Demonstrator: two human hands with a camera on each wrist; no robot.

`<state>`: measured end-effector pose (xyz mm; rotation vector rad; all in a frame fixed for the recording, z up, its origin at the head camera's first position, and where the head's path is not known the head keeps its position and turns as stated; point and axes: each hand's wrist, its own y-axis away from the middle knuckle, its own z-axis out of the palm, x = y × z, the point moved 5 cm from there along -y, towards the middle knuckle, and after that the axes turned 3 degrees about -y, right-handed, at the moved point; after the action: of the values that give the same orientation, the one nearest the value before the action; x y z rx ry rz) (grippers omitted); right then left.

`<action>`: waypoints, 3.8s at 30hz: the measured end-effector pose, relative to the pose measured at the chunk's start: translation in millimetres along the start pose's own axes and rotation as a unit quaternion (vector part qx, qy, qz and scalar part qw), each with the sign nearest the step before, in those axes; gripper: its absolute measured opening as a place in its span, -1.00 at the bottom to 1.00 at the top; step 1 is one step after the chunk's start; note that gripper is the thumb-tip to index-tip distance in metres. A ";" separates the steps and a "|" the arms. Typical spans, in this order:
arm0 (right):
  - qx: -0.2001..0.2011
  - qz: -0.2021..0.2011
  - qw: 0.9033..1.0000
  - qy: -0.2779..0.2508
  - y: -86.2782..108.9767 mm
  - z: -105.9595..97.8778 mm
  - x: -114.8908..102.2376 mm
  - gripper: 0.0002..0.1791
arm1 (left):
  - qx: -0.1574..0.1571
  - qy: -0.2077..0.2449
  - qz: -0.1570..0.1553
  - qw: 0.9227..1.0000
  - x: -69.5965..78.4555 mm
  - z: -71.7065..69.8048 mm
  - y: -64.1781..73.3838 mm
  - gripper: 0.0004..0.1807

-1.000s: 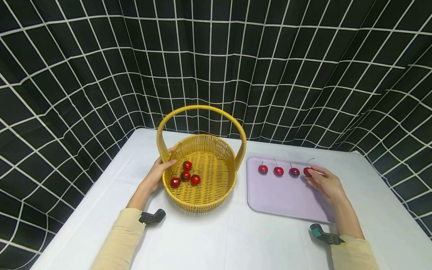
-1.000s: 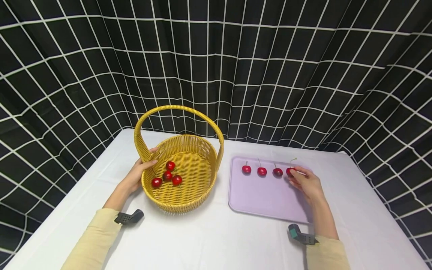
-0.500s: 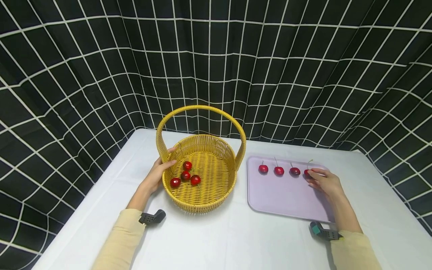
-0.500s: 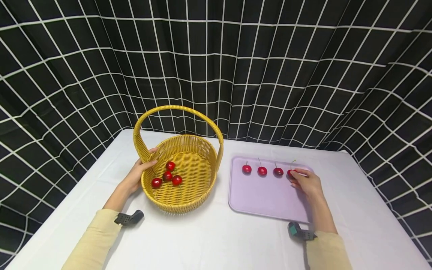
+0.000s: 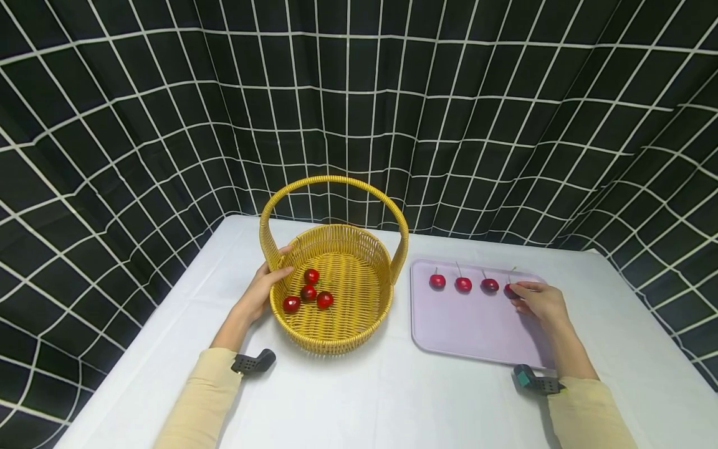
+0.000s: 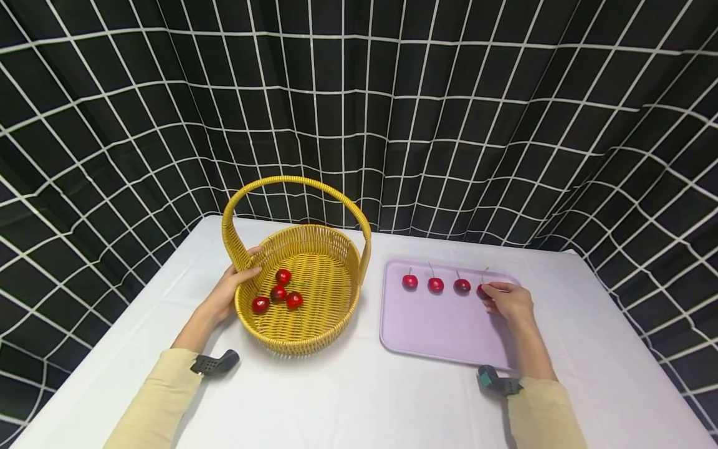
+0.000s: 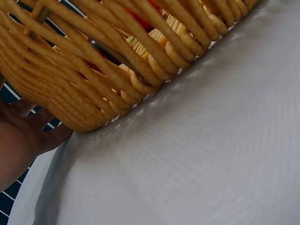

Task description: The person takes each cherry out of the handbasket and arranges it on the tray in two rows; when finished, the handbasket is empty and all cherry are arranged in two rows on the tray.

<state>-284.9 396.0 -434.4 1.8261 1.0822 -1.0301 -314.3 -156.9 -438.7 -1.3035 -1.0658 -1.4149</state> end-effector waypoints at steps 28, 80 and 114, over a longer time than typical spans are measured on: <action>0.009 0.014 1.000 0.005 -4.7 -8.4 6.7 -0.38 | -0.001 0.002 0.002 1.000 0.1 0.0 0.2 -0.35; -0.338 -0.105 0.930 -0.103 129.7 111.5 -98.3 -0.47 | 0.001 0.007 -0.003 1.000 -1.4 1.2 -1.4 -0.35; -0.468 -0.100 0.873 -0.090 142.6 229.5 -156.1 -0.53 | 0.006 0.002 -0.005 1.000 -1.6 -0.7 1.3 -0.36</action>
<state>-262.0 95.6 -352.8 0.8295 1.3456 -0.5791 -313.1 -157.7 -440.3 -1.2889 -1.0779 -1.4160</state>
